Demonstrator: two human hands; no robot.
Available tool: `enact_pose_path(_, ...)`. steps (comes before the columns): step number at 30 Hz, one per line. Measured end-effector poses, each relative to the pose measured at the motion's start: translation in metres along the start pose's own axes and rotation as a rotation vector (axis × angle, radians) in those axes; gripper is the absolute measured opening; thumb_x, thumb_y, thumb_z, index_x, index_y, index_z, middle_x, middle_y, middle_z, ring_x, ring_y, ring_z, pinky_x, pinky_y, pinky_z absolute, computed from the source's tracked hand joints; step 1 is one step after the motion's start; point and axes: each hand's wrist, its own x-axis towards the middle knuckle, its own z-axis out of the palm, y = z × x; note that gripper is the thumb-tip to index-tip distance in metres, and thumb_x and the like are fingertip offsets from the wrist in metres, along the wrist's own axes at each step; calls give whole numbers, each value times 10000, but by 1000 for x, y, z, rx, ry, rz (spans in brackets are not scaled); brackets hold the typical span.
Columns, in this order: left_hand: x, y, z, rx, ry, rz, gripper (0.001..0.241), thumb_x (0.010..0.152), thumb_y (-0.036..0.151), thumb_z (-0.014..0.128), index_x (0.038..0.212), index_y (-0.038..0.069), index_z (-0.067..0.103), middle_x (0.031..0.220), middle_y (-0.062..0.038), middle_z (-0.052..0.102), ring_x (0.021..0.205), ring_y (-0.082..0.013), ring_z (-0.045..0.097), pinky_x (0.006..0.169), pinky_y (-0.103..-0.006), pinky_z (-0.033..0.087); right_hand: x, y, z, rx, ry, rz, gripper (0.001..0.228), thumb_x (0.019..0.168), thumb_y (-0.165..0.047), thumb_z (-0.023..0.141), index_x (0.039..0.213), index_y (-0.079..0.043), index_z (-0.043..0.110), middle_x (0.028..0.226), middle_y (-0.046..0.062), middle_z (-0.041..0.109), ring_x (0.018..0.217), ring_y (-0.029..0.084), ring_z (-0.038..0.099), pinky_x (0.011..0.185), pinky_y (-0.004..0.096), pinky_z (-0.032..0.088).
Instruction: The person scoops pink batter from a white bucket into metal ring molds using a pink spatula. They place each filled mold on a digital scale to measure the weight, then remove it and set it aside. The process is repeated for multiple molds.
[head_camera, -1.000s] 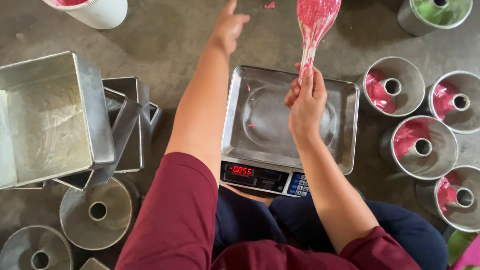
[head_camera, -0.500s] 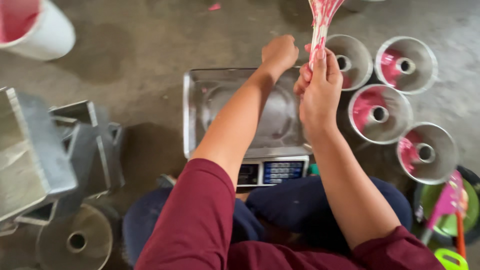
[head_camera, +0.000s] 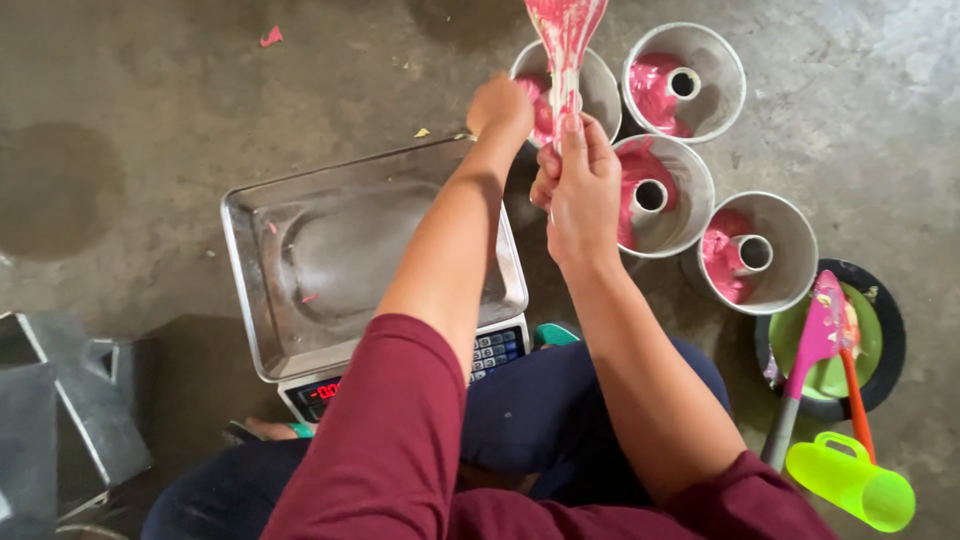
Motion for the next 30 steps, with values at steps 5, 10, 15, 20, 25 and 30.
enact_pose_path(5,-36,14,-78,-176,82,162,317,919,325,608,1063,43,628,984,-202,745,925,-379,726,786,-487,572,-16,-12,13,20,-68,-89,218,1123,-264,518,1188,-63,572,708,-29,430,536,57,343,477,245,268)
enact_pose_path(10,-107,-56,-175,-573,163,219,264,896,248,608,1032,32,673,933,-204,759,836,-296,759,747,-446,589,-55,-29,38,-88,-176,-81,243,1141,-260,505,1206,-44,596,741,-29,442,584,43,355,515,232,274)
enact_pose_path(15,-203,-161,-225,-975,-15,-7,218,919,162,578,1017,-32,593,955,-171,683,737,-266,767,591,-425,637,-105,-11,71,-56,-279,15,325,1113,-294,494,1230,-20,625,695,-30,443,539,44,354,486,229,282)
enact_pose_path(20,-269,-239,-239,-923,4,-215,228,952,159,601,1004,-60,565,952,-158,620,747,-233,721,611,-418,651,-143,29,74,0,-332,167,398,1102,-269,514,1301,50,646,734,-5,505,572,67,394,557,257,365)
enact_pose_path(25,-275,-269,-246,-806,-59,-322,290,999,265,605,1137,11,626,999,-141,703,728,-229,712,620,-322,588,-141,53,66,-5,-394,400,328,1047,-184,555,1273,32,653,841,13,639,649,94,479,621,259,407)
enact_pose_path(30,-277,-280,-235,-1067,20,-238,333,989,207,575,1277,38,583,1085,-82,707,764,-177,726,630,-297,546,-112,24,71,-681,-553,0,287,1110,-240,624,1245,6,679,951,-12,664,796,64,518,710,218,414)
